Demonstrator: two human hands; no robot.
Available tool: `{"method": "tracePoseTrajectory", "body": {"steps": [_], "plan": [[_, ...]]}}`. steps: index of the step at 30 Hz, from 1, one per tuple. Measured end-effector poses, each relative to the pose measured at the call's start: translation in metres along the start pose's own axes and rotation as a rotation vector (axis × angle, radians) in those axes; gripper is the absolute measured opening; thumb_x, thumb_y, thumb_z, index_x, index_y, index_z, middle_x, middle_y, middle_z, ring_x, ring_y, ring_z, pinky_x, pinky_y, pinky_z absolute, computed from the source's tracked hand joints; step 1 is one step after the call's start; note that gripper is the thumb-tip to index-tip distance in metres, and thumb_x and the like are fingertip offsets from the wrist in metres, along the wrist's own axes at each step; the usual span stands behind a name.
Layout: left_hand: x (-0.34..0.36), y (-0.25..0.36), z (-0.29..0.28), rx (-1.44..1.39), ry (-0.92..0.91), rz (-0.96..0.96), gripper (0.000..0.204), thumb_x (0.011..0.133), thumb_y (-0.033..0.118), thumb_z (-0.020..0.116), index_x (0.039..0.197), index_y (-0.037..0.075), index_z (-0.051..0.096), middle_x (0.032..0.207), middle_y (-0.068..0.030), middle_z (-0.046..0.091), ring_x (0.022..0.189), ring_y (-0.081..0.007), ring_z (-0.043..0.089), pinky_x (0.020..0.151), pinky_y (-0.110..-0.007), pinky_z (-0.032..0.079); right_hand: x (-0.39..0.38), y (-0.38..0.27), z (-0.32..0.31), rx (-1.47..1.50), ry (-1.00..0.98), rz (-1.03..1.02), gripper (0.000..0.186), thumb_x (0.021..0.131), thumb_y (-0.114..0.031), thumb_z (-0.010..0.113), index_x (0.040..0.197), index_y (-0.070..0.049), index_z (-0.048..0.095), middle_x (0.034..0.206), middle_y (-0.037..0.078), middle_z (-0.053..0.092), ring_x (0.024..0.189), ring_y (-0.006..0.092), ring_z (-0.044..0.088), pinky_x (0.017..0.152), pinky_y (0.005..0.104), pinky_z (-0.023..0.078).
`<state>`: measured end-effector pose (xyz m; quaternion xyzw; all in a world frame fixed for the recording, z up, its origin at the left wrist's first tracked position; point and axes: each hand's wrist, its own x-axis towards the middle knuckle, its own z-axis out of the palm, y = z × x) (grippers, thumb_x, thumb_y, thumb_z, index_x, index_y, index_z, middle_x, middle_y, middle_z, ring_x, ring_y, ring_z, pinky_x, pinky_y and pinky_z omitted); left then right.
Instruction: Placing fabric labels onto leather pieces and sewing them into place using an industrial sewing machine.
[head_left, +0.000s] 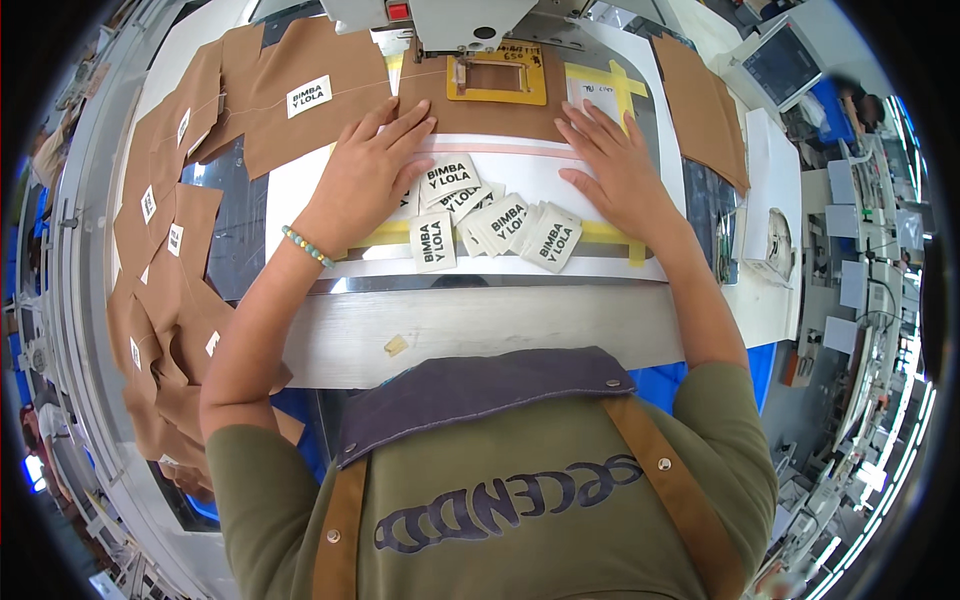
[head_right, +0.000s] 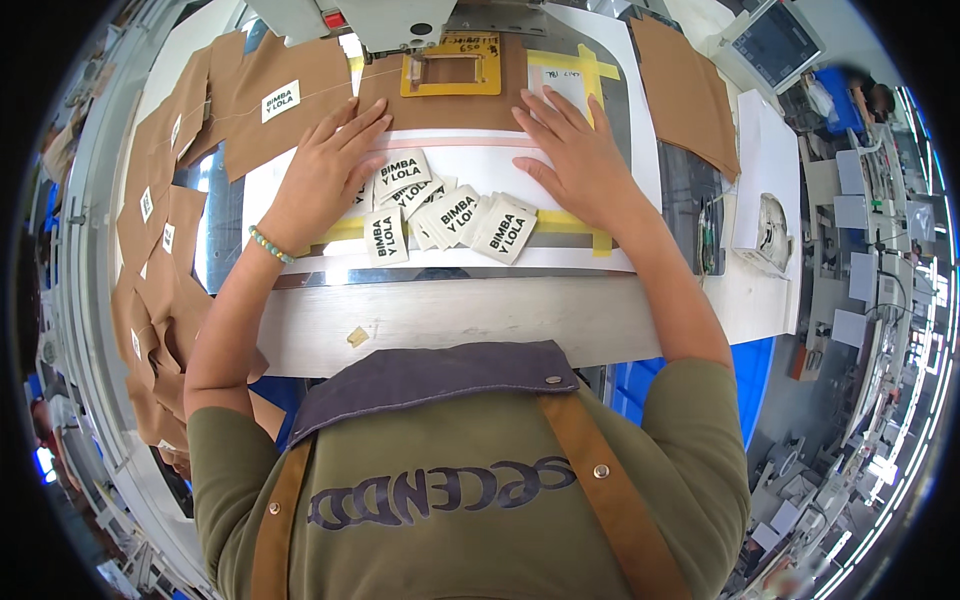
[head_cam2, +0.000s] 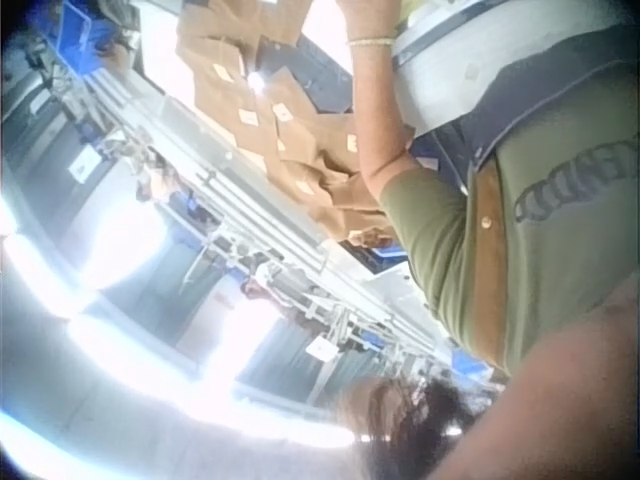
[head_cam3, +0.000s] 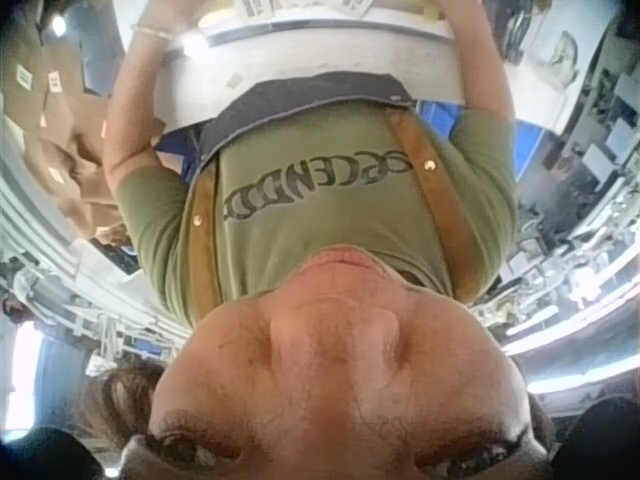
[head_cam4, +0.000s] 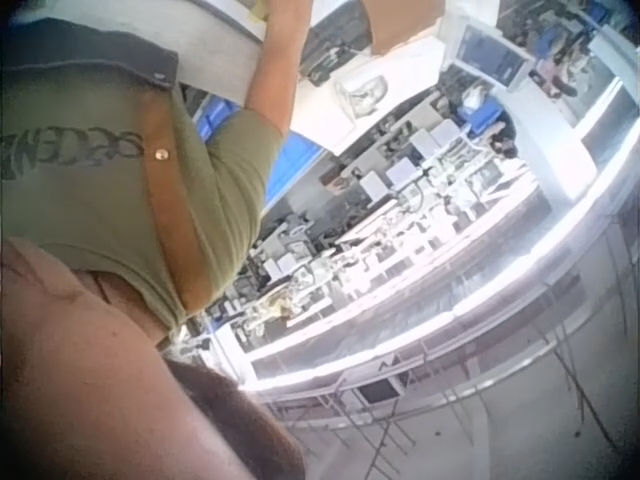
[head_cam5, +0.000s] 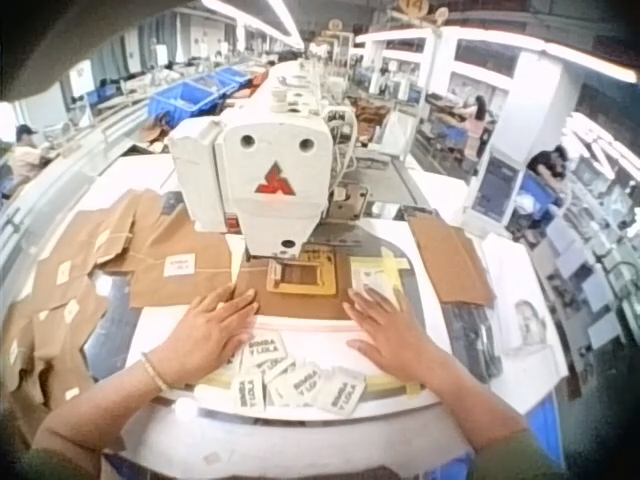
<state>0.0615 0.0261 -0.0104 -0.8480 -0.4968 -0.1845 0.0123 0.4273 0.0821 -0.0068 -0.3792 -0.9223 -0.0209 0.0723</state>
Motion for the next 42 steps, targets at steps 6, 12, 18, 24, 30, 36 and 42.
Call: {"method": "tracePoseTrajectory", "body": {"steps": [6,12,18,24,30,36,42], "plan": [[-0.008,0.005,-0.005,-0.063,-0.088,-0.017,0.05,0.106,0.022,0.066,0.153,0.006,0.061,0.168,-0.005,0.052,0.158,-0.0339,0.039,0.129,-0.05,0.033,-0.012,-0.007,-0.006,0.011,0.045,0.004,0.062,0.113,-0.046,0.054,0.16,-0.006,0.053,0.174,0.006,0.042,0.163,0.0329,0.032,0.133,0.0632,0.02],[-0.02,0.005,-0.009,-0.103,-0.046,-0.064,0.048,0.105,0.019,0.067,0.151,0.004,0.062,0.165,-0.0064,0.055,0.158,-0.0341,0.04,0.13,-0.049,0.034,-0.018,-0.005,0.003,0.127,0.064,0.017,0.061,0.112,-0.042,0.056,0.159,-0.004,0.052,0.174,0.005,0.042,0.162,0.034,0.032,0.132,0.0623,0.021],[-0.022,0.0,-0.007,-0.168,0.075,-0.079,0.052,0.104,0.023,0.069,0.152,0.005,0.061,0.162,-0.008,0.058,0.154,-0.0381,0.044,0.126,-0.05,0.037,-0.021,-0.006,-0.001,0.184,0.178,0.033,0.063,0.111,-0.042,0.058,0.161,-0.005,0.051,0.174,0.005,0.042,0.163,0.0353,0.031,0.132,0.0617,0.021],[-0.023,0.002,-0.005,-0.113,0.016,-0.075,0.055,0.104,0.015,0.068,0.158,0.009,0.056,0.164,-0.0084,0.057,0.159,-0.037,0.04,0.128,-0.049,0.037,-0.022,-0.01,-0.004,0.157,0.088,-0.009,0.065,0.11,-0.042,0.059,0.164,-0.007,0.046,0.174,0.008,0.042,0.163,0.0375,0.029,0.133,0.061,0.02],[-0.021,0.004,-0.006,-0.139,0.081,-0.07,0.055,0.104,0.021,0.069,0.157,0.01,0.057,0.165,-0.0054,0.055,0.158,-0.0379,0.04,0.128,-0.05,0.036,-0.019,-0.008,0.003,0.268,0.247,0.039,0.065,0.11,-0.044,0.06,0.163,-0.009,0.049,0.173,0.007,0.043,0.163,0.0354,0.03,0.133,0.0612,0.02],[-0.021,0.006,-0.007,-0.075,-0.026,-0.086,0.053,0.104,0.023,0.069,0.155,0.01,0.061,0.165,-0.0015,0.055,0.16,-0.0347,0.037,0.128,-0.051,0.035,-0.021,-0.007,0.005,0.106,0.124,-0.027,0.061,0.109,-0.048,0.061,0.158,-0.012,0.058,0.172,0.006,0.046,0.163,0.0332,0.031,0.133,0.0604,0.021],[-0.017,0.007,-0.009,-0.081,-0.049,-0.09,0.051,0.103,0.022,0.07,0.152,0.009,0.063,0.165,-0.0018,0.056,0.16,-0.0351,0.038,0.128,-0.051,0.034,-0.022,-0.002,-0.002,0.147,0.056,-0.015,0.062,0.111,-0.047,0.055,0.162,-0.012,0.054,0.174,0.007,0.042,0.165,0.0358,0.027,0.135,0.0587,0.017]]}}
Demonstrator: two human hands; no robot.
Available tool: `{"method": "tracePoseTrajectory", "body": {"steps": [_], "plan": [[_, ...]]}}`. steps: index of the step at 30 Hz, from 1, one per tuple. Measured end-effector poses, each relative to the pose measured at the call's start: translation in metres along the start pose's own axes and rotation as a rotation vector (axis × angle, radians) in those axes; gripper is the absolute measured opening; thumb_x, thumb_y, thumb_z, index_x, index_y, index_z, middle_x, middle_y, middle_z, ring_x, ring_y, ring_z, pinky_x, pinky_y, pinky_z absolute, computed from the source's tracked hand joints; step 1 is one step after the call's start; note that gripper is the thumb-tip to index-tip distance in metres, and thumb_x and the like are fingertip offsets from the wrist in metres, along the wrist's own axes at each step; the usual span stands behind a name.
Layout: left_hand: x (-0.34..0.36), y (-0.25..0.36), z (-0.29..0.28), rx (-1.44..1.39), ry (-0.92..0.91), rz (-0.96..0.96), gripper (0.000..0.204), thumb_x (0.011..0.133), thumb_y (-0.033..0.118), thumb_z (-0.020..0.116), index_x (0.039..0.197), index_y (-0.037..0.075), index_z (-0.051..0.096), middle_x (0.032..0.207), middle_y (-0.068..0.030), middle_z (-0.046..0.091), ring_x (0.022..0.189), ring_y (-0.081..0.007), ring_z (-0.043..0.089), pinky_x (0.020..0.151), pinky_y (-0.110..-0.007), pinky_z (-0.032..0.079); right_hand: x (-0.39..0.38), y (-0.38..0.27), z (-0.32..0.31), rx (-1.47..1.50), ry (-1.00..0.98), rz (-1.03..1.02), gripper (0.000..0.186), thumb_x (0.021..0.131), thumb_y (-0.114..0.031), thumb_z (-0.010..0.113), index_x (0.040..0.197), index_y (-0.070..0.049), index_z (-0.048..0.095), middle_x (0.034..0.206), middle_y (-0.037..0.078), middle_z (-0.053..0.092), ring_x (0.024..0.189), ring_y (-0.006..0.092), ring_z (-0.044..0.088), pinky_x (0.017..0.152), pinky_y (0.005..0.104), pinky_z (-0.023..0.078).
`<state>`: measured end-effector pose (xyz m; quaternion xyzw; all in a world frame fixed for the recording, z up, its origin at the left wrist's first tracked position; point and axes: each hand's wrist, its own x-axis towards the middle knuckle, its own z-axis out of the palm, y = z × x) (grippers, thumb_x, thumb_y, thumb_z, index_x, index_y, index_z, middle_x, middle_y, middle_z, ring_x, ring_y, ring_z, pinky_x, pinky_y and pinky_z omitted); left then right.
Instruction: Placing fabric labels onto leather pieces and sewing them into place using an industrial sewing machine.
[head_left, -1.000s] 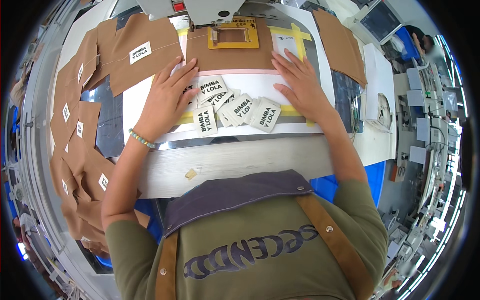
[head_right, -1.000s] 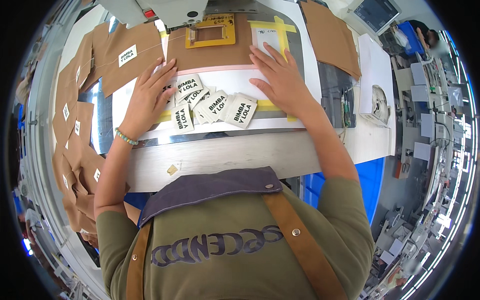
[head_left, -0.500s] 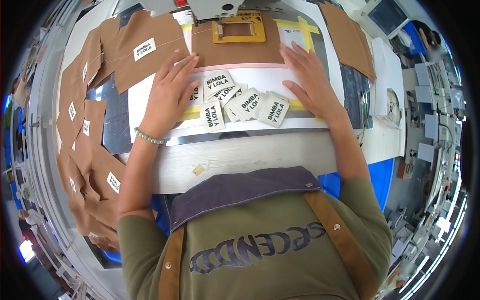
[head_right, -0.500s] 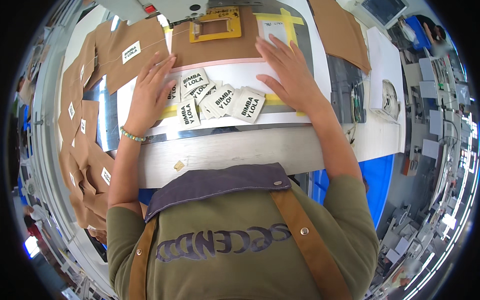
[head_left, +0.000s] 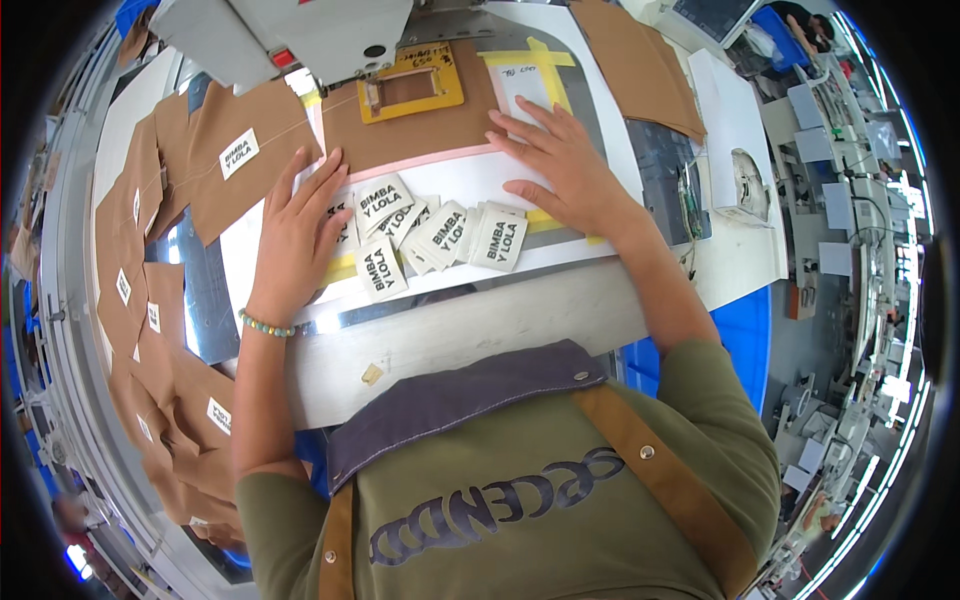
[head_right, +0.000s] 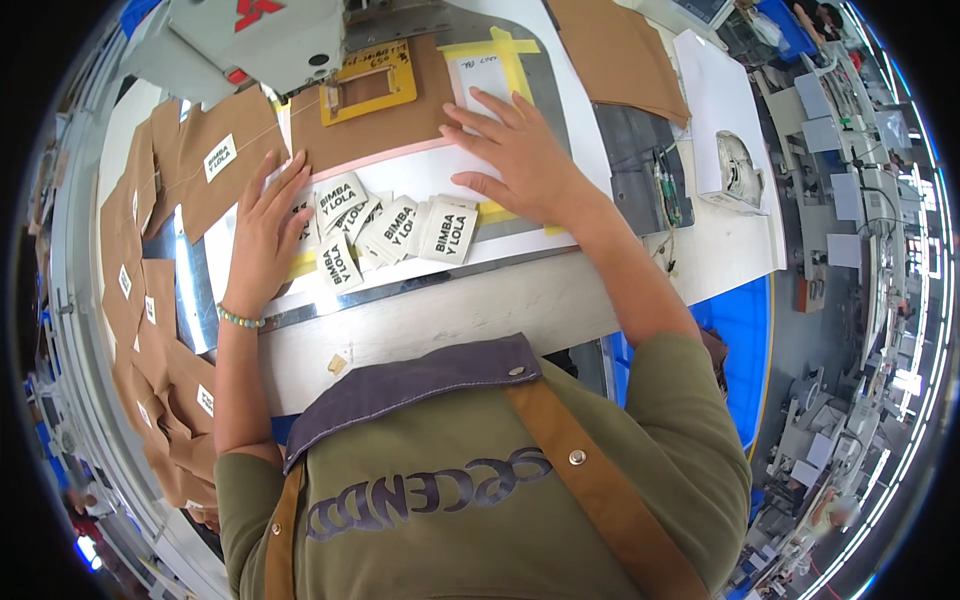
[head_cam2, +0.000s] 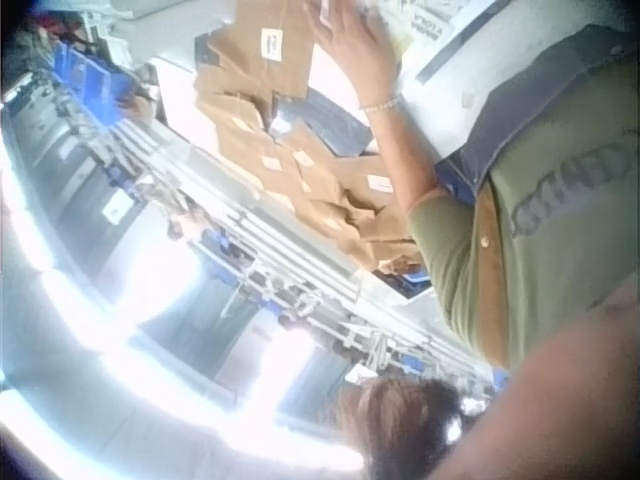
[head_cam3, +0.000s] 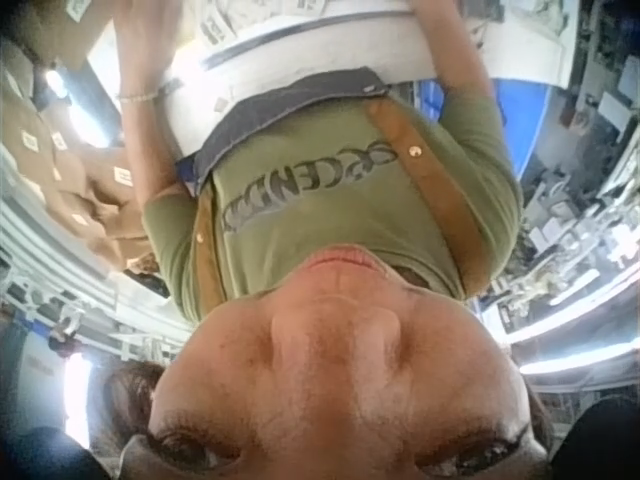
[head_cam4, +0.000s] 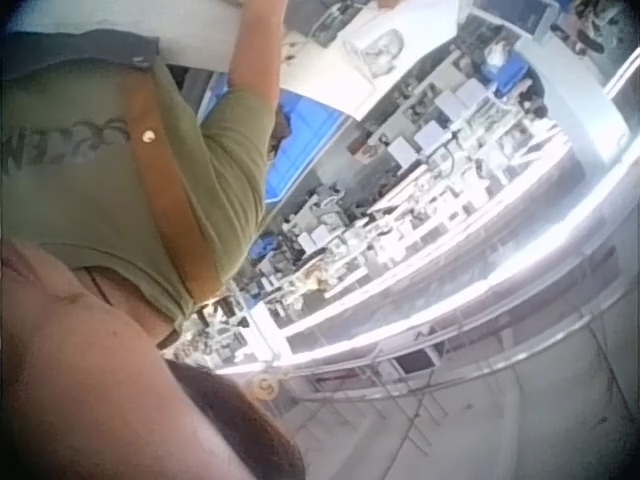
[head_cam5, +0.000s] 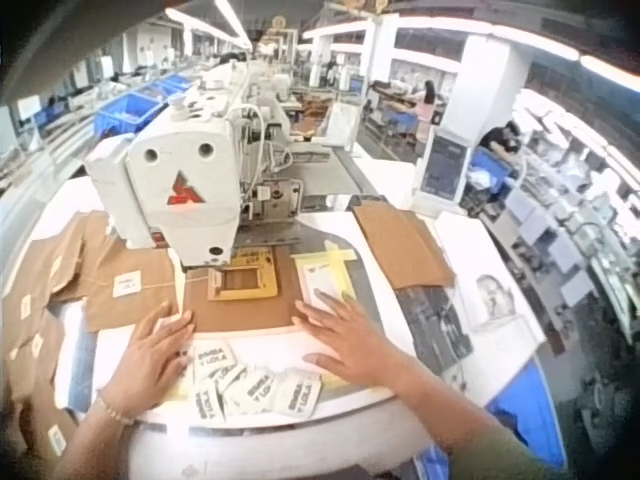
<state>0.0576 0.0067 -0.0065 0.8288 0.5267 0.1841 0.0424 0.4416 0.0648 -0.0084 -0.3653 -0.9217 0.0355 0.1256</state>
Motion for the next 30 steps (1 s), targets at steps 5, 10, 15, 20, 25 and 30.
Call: {"method": "tracePoseTrajectory", "body": {"steps": [5,10,15,20,25,30], "plan": [[0.003,0.0,-0.003,-0.038,-0.008,0.002,0.051,0.1,0.016,0.07,0.15,0.006,0.064,0.164,-0.0059,0.056,0.158,-0.0381,0.041,0.128,-0.051,0.034,0.0,0.007,0.009,-0.053,0.023,-0.017,0.063,0.107,-0.048,0.062,0.158,-0.011,0.057,0.174,0.009,0.043,0.163,0.0365,0.031,0.132,0.0615,0.022],[-0.001,0.003,-0.008,-0.063,0.001,0.011,0.051,0.098,0.013,0.07,0.148,0.003,0.064,0.163,-0.0101,0.057,0.159,-0.0398,0.039,0.129,-0.052,0.032,0.0,0.0,0.009,-0.01,0.011,0.006,0.063,0.109,-0.051,0.059,0.158,-0.011,0.056,0.173,0.01,0.044,0.164,0.0348,0.031,0.133,0.0616,0.018],[-0.002,0.008,-0.012,-0.064,-0.067,-0.061,0.054,0.096,0.013,0.069,0.149,0.001,0.062,0.166,-0.0116,0.054,0.16,-0.0408,0.036,0.131,-0.054,0.03,-0.004,-0.003,0.007,0.03,0.029,0.002,0.062,0.11,-0.051,0.057,0.157,-0.01,0.058,0.173,0.011,0.043,0.163,0.0341,0.032,0.133,0.0612,0.019],[-0.006,0.008,-0.012,-0.089,-0.038,0.031,0.074,0.102,0.045,0.067,0.162,0.006,0.049,0.176,-0.0167,0.037,0.164,-0.0454,0.025,0.132,-0.058,0.025,-0.009,0.002,0.001,0.052,0.049,0.021,0.061,0.111,-0.051,0.057,0.156,-0.009,0.058,0.171,0.013,0.044,0.162,0.0347,0.033,0.133,0.0608,0.02],[-0.01,0.037,-0.008,-0.194,-0.123,0.169,0.117,0.082,0.076,0.076,0.169,0.008,0.036,0.18,-0.0253,0.023,0.164,-0.0521,0.019,0.13,-0.063,0.021,-0.014,-0.033,-0.044,0.176,-0.018,-0.144,0.079,0.104,-0.061,0.063,0.163,-0.01,0.049,0.174,0.017,0.038,0.165,0.0358,0.027,0.133,0.0632,0.017],[0.0,0.047,0.004,-0.149,-0.175,0.235,0.115,0.082,0.061,0.084,0.168,0.004,0.034,0.179,-0.0259,0.024,0.164,-0.051,0.021,0.13,-0.063,0.023,-0.023,-0.074,-0.012,0.213,-0.131,-0.14,0.088,0.101,-0.06,0.066,0.167,-0.008,0.04,0.179,0.02,0.027,0.167,0.0374,0.021,0.132,0.0659,0.014]]}}
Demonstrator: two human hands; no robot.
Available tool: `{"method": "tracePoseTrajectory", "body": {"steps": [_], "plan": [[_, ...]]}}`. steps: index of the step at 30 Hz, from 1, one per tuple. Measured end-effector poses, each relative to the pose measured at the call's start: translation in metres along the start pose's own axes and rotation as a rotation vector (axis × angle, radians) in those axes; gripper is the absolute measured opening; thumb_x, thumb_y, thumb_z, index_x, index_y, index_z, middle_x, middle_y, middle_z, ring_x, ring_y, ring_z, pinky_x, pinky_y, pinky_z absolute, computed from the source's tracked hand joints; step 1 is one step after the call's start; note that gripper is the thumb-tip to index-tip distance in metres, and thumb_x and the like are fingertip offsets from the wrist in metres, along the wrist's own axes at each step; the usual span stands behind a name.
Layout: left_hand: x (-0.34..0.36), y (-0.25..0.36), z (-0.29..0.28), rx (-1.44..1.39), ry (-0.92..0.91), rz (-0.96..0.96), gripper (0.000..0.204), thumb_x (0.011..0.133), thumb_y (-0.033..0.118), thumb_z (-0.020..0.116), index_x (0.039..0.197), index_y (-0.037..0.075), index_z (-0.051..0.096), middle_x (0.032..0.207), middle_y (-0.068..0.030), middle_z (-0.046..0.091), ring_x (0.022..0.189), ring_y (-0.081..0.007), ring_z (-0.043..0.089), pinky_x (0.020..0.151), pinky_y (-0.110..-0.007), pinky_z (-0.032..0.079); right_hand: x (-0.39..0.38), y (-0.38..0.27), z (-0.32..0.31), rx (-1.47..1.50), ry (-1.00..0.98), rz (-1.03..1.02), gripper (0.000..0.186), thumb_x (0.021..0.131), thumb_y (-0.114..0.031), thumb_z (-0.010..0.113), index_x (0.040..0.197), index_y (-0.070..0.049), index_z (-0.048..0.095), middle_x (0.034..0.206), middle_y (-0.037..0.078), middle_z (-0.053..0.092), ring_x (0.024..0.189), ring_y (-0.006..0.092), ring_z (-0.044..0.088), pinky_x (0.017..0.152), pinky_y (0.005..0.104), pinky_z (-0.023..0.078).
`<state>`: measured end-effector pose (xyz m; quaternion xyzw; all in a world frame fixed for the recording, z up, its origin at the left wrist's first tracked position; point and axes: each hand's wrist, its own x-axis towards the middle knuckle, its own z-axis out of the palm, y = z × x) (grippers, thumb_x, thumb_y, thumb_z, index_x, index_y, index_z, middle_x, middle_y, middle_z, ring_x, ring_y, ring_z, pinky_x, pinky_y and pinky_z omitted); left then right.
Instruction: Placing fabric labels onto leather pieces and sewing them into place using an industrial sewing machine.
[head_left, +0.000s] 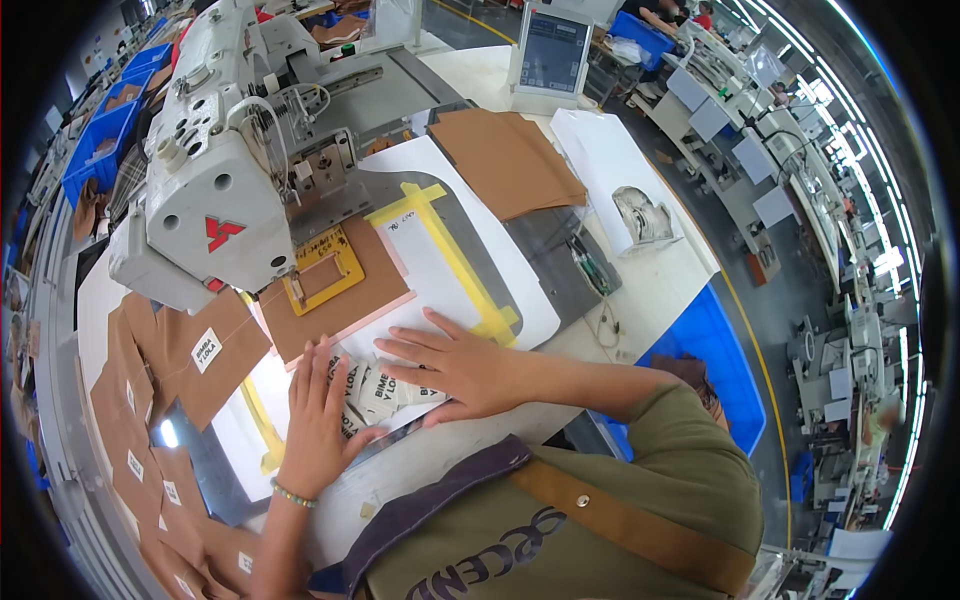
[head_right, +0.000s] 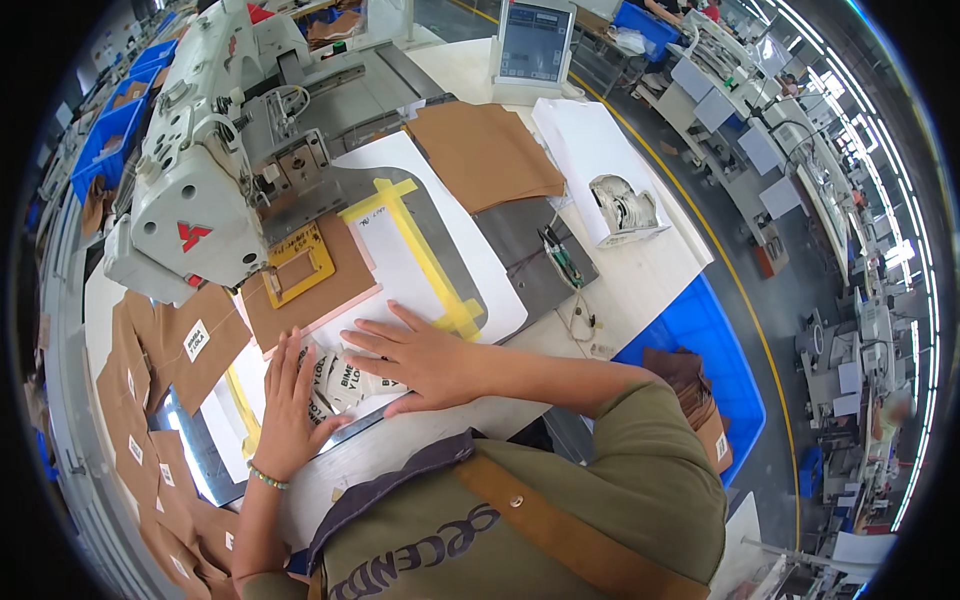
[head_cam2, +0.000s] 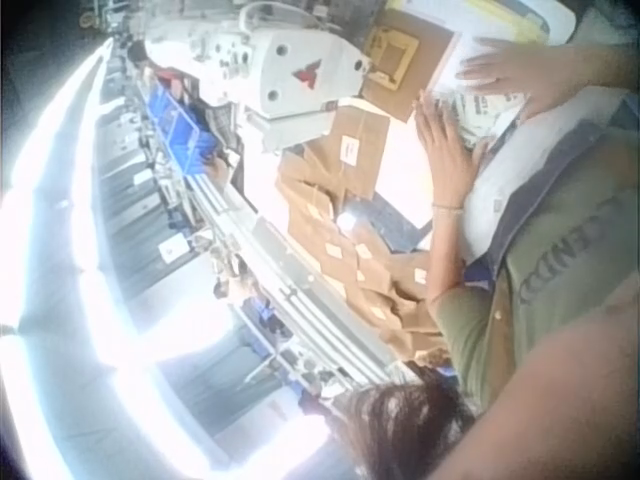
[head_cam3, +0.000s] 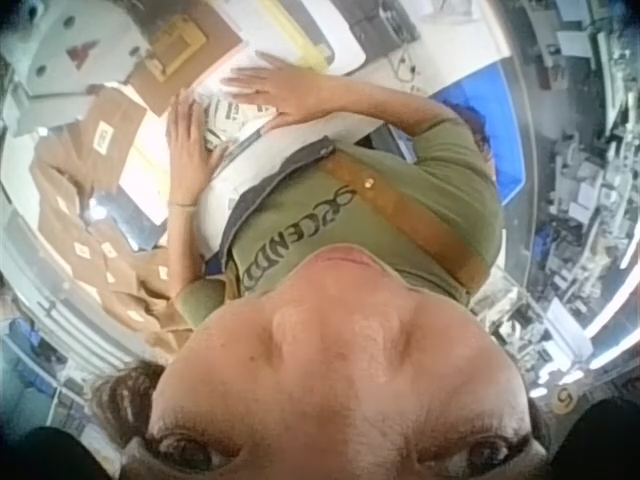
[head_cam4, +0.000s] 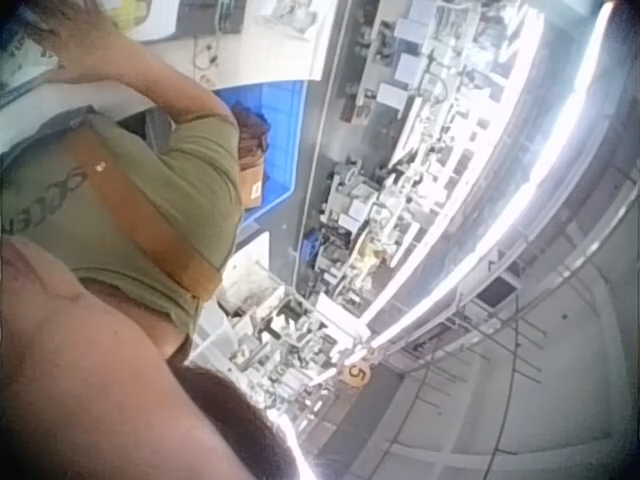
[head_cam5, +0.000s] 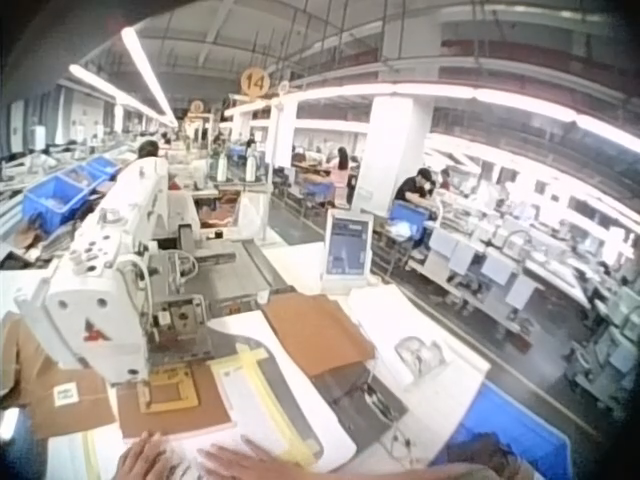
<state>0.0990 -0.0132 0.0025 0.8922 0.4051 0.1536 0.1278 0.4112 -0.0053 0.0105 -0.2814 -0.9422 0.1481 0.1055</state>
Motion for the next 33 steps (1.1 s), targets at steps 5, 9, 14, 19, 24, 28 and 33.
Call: {"method": "tracePoseTrajectory", "body": {"steps": [5,9,14,19,24,28,33], "plan": [[0.013,0.0,0.004,-0.116,0.028,0.048,0.099,0.091,0.034,0.083,0.17,0.002,0.032,0.177,-0.0231,0.03,0.164,-0.044,0.028,0.132,-0.052,0.027,0.021,0.003,0.029,-0.027,0.106,0.0,0.082,0.105,-0.052,0.063,0.164,0.001,0.041,0.175,0.024,0.031,0.165,0.0404,0.026,0.133,0.0605,0.017],[0.018,-0.004,0.007,-0.173,0.026,0.07,0.095,0.092,0.028,0.082,0.17,0.003,0.032,0.177,-0.0228,0.03,0.165,-0.0428,0.028,0.132,-0.053,0.026,0.043,0.024,0.04,-0.016,0.098,-0.064,0.078,0.104,-0.046,0.066,0.161,0.003,0.045,0.169,0.031,0.038,0.163,0.0437,0.028,0.132,0.0616,0.02],[0.004,-0.009,-0.011,-0.13,0.126,-0.003,0.089,0.091,0.019,0.08,0.169,0.007,0.038,0.176,-0.0161,0.037,0.162,-0.0397,0.034,0.133,-0.049,0.027,0.032,0.046,-0.03,-0.101,0.381,-0.019,0.048,0.104,-0.034,0.071,0.145,-0.01,0.066,0.151,0.014,0.063,0.144,0.0367,0.054,0.119,0.0577,0.039],[-0.004,-0.013,-0.033,-0.284,0.218,-0.165,0.069,0.098,0.016,0.076,0.162,0.009,0.052,0.17,-0.0138,0.048,0.156,-0.0348,0.046,0.129,-0.047,0.037,0.022,0.041,-0.048,0.06,0.296,0.183,0.041,0.101,-0.025,0.077,0.137,-0.007,0.073,0.137,0.011,0.072,0.118,0.0303,0.071,0.102,0.0395,0.056],[0.002,-0.009,-0.024,-0.287,0.273,-0.131,0.059,0.098,0.017,0.078,0.154,0.008,0.061,0.165,-0.0146,0.054,0.145,-0.0372,0.056,0.121,-0.045,0.046,0.034,0.019,-0.012,0.138,0.159,0.186,0.046,0.093,-0.026,0.084,0.133,-0.007,0.075,0.119,0.007,0.072,0.104,0.0261,0.072,0.09,0.0395,0.058],[0.004,0.0,-0.018,-0.331,0.246,-0.102,0.054,0.099,0.017,0.077,0.151,0.01,0.064,0.164,-0.0138,0.056,0.141,-0.0358,0.06,0.116,-0.043,0.05,0.035,0.021,-0.009,0.247,0.175,0.298,0.03,0.093,-0.022,0.084,0.117,-0.007,0.076,0.107,0.003,0.068,0.087,0.018,0.066,0.079,0.0338,0.055],[0.004,0.001,-0.013,-0.395,0.187,-0.111,0.053,0.099,0.014,0.073,0.151,0.007,0.065,0.162,-0.0125,0.059,0.146,-0.0324,0.057,0.124,-0.044,0.043,0.037,0.026,-0.01,0.374,0.194,0.352,0.02,0.092,-0.02,0.084,0.104,-0.008,0.075,0.099,0.003,0.066,0.079,0.016,0.06,0.073,0.0319,0.051]]}}
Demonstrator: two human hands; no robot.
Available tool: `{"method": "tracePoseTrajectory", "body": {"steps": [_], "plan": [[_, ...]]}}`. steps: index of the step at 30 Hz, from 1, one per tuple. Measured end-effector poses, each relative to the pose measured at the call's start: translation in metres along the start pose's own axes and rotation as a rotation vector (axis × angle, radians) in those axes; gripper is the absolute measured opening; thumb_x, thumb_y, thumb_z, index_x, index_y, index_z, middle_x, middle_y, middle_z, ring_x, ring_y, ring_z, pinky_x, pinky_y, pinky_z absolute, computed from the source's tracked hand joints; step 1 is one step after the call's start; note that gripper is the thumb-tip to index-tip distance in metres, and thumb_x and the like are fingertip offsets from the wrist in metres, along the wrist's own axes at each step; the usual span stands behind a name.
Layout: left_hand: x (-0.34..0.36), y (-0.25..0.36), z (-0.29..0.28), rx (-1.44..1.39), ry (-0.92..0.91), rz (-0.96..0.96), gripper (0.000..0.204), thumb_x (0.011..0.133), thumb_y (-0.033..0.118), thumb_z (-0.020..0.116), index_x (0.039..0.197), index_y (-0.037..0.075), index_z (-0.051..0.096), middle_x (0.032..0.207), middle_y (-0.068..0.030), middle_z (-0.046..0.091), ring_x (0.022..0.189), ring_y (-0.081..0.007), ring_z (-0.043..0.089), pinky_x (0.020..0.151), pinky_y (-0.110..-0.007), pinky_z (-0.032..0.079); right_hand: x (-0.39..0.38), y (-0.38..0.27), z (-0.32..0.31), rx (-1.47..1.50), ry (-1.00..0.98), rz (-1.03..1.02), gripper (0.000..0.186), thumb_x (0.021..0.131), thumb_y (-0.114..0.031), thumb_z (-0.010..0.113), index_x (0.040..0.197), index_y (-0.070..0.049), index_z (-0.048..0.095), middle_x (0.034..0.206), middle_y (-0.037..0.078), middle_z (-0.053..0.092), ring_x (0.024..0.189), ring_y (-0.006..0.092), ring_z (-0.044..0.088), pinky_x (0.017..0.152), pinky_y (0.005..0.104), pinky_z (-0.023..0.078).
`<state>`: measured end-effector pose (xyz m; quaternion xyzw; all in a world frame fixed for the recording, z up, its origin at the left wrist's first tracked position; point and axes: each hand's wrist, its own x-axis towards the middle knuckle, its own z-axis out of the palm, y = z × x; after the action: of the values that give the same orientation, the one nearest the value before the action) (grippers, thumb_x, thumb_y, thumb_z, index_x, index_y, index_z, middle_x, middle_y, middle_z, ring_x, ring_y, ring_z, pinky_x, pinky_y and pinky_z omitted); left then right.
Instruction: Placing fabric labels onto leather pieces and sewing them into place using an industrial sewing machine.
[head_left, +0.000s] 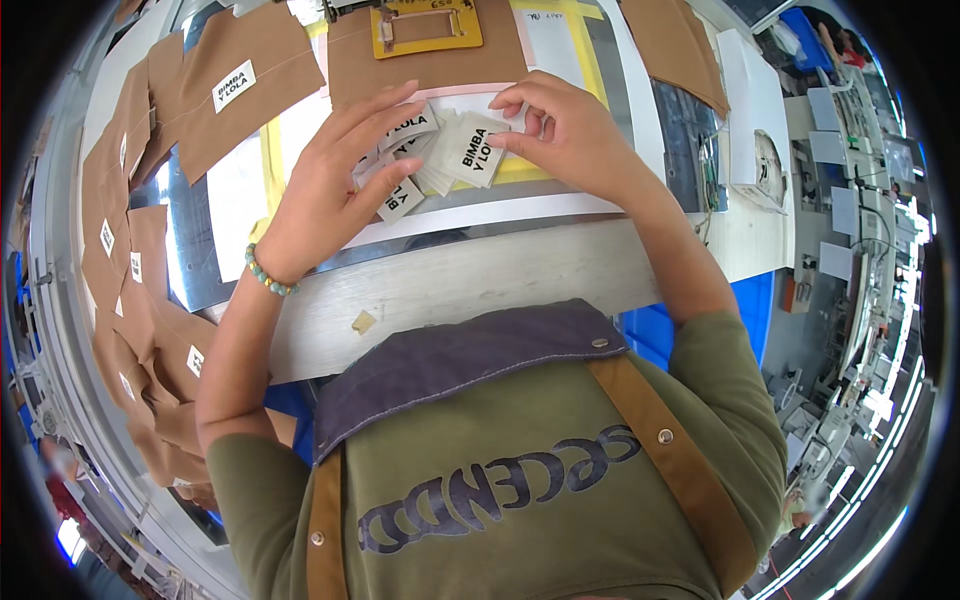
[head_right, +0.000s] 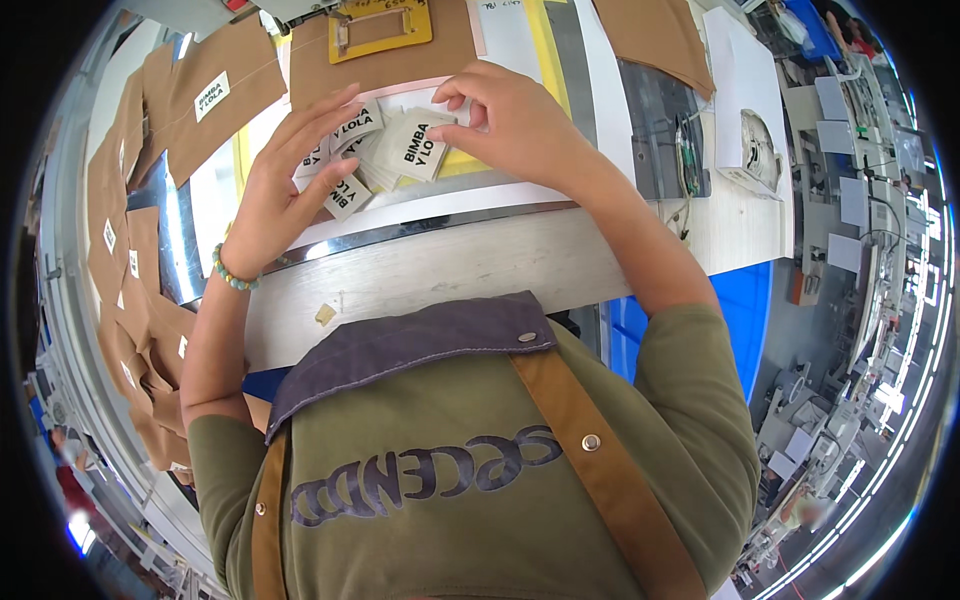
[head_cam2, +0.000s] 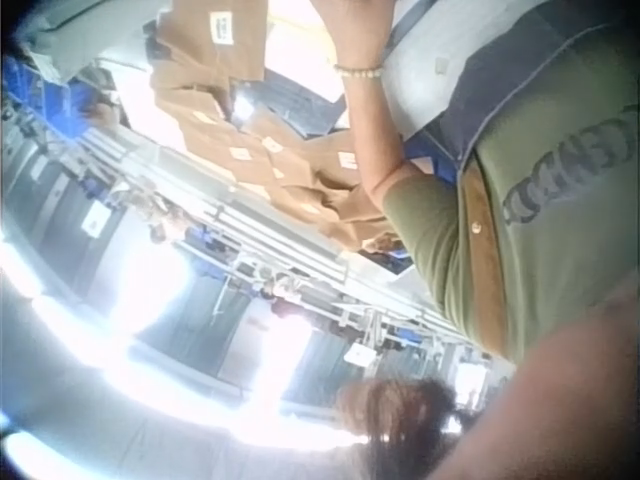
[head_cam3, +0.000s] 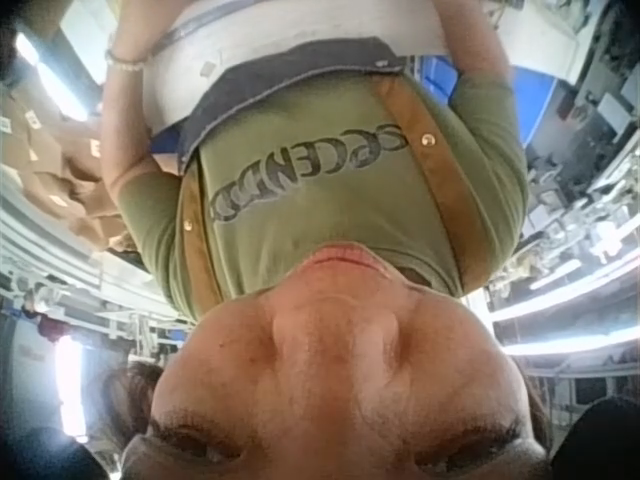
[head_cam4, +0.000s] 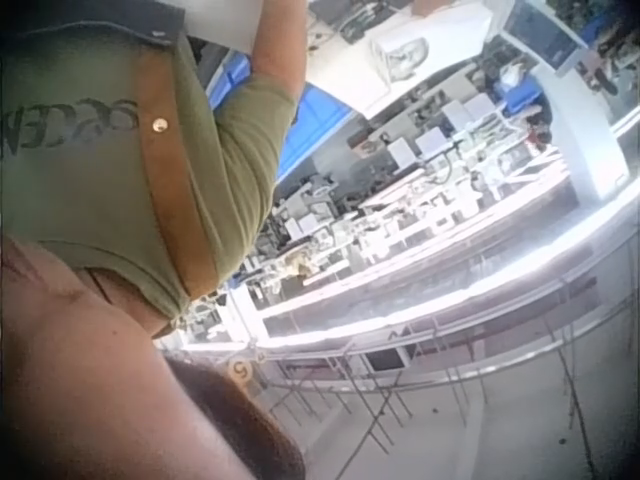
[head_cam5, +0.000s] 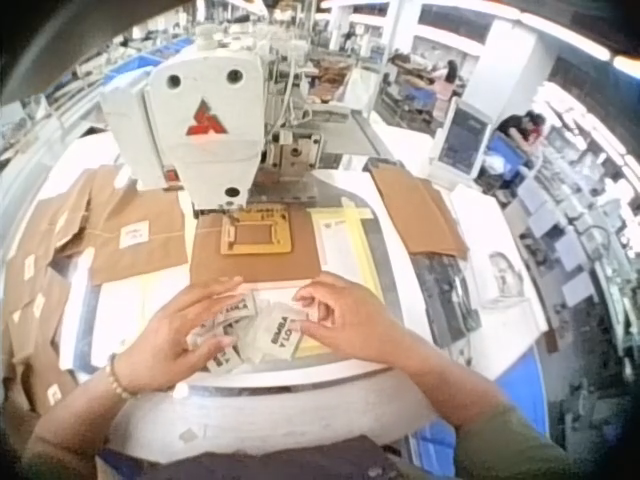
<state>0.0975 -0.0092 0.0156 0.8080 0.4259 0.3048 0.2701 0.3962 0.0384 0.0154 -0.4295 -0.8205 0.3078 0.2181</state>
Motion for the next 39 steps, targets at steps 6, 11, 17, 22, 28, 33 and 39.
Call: {"method": "tracePoseTrajectory", "body": {"steps": [6,11,17,22,28,33,39], "plan": [[0.012,0.002,0.007,0.045,-0.029,0.063,0.051,0.097,0.012,0.075,0.147,0.007,0.067,0.159,-0.0133,0.061,0.149,-0.033,0.055,0.123,-0.045,0.044,0.006,0.004,0.002,0.085,-0.031,0.013,0.018,0.091,-0.018,0.085,0.099,-0.006,0.075,0.095,0.004,0.067,0.076,0.0155,0.06,0.072,0.0313,0.051],[0.021,0.007,0.01,0.074,-0.023,0.102,0.051,0.095,0.01,0.077,0.145,0.006,0.069,0.154,-0.0154,0.065,0.149,-0.0348,0.055,0.121,-0.045,0.046,0.007,0.01,-0.009,0.258,-0.05,0.126,0.015,0.095,-0.014,0.084,0.101,-0.006,0.072,0.094,-0.002,0.069,0.082,0.0074,0.061,0.074,0.0258,0.051],[0.029,0.022,0.016,-0.104,0.01,-0.033,0.047,0.094,0.009,0.08,0.14,0.003,0.071,0.14,-0.0182,0.073,0.127,-0.0292,0.071,0.111,-0.039,0.052,0.015,0.003,-0.008,0.776,-0.153,0.234,0.013,0.1,-0.011,0.08,0.106,-0.004,0.07,0.1,0.001,0.074,0.09,0.0081,0.069,0.082,0.0254,0.056],[0.029,0.005,0.023,-0.346,0.18,-0.229,0.02,0.1,0.011,0.078,0.117,0.0,0.08,0.107,-0.0066,0.081,0.094,-0.0117,0.069,0.088,-0.029,0.056,0.019,-0.011,-0.006,0.361,0.025,-0.004,0.021,0.098,-0.015,0.081,0.117,-0.006,0.077,0.094,0.001,0.075,0.083,0.0093,0.066,0.075,0.0261,0.053],[0.031,0.003,0.015,-0.276,0.082,-0.271,0.029,0.101,0.011,0.077,0.127,0.0,0.077,0.109,-0.0064,0.081,0.093,-0.0099,0.07,0.085,-0.028,0.058,0.04,-0.014,-0.011,0.17,0.02,-0.167,0.014,0.096,-0.016,0.081,0.106,-0.005,0.082,0.09,0.004,0.076,0.076,0.0154,0.066,0.069,0.0301,0.053],[0.032,-0.027,-0.013,-0.176,0.231,-0.218,0.035,0.103,0.011,0.073,0.137,0.003,0.072,0.114,-0.0091,0.08,0.099,-0.0153,0.074,0.091,-0.031,0.059,0.1,0.019,-0.004,0.15,0.064,0.033,0.014,0.099,-0.015,0.078,0.109,-0.006,0.083,0.095,0.007,0.082,0.082,0.0117,0.073,0.075,0.0282,0.057],[0.04,-0.052,-0.031,0.123,0.214,-0.156,0.031,0.101,0.01,0.073,0.13,0.001,0.075,0.129,-0.0124,0.077,0.112,-0.0258,0.074,0.099,-0.037,0.059,0.155,0.037,-0.009,-0.015,0.069,0.066,0.02,0.097,-0.02,0.079,0.109,-0.003,0.082,0.097,0.009,0.083,0.085,0.0143,0.077,0.08,0.0301,0.059]]}}
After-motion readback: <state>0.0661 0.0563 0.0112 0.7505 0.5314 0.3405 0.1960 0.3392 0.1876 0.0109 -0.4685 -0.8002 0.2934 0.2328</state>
